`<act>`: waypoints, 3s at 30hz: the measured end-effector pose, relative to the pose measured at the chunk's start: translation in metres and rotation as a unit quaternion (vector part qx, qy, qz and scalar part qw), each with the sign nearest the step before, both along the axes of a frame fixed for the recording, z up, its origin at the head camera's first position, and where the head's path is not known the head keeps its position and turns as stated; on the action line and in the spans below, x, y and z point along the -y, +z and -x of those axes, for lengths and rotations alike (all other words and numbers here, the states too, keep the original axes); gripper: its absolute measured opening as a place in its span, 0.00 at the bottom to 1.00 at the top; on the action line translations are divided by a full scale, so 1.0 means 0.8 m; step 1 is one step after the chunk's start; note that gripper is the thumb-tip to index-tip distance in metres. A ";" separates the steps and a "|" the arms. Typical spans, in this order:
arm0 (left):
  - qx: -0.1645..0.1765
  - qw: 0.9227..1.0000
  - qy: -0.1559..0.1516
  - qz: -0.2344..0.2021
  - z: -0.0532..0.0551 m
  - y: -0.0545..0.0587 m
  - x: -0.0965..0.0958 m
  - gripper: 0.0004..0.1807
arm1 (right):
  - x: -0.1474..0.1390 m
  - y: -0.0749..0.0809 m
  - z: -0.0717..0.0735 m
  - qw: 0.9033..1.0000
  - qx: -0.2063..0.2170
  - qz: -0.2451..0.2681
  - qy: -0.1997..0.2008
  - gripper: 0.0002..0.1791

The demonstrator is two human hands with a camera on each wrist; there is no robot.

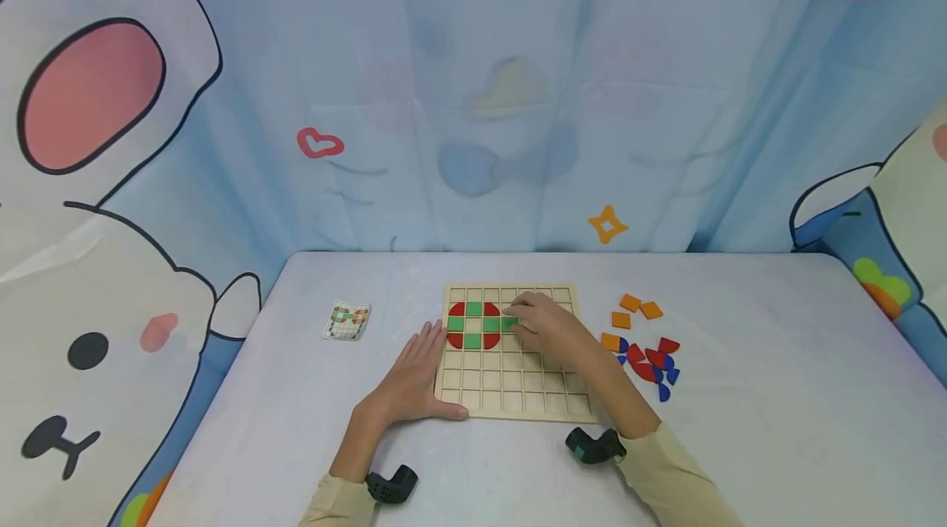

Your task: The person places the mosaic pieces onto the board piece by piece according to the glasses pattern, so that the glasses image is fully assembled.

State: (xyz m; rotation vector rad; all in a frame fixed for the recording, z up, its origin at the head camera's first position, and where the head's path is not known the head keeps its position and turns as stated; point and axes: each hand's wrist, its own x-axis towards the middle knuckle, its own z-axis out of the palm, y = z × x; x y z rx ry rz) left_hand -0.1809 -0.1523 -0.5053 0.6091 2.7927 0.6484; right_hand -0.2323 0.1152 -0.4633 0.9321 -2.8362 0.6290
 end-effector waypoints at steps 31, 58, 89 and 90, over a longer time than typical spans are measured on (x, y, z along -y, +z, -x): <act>-0.009 1.000 -0.003 -0.003 0.000 -0.003 -0.002 0.70 | -0.260 0.000 0.008 0.972 0.181 -0.016 -0.152 0.27; -0.012 1.000 -0.010 -0.004 -0.002 -0.002 -0.001 0.70 | -0.252 -0.004 -0.004 0.972 0.202 -0.027 -0.121 0.08; 0.002 1.000 0.003 -0.017 -0.002 0.001 -0.002 0.70 | -0.154 -0.002 0.002 0.969 0.126 0.178 -0.120 0.22; 0.003 1.000 0.003 -0.014 -0.002 0.001 -0.002 0.70 | -0.147 -0.003 0.004 0.966 0.129 0.187 -0.120 0.21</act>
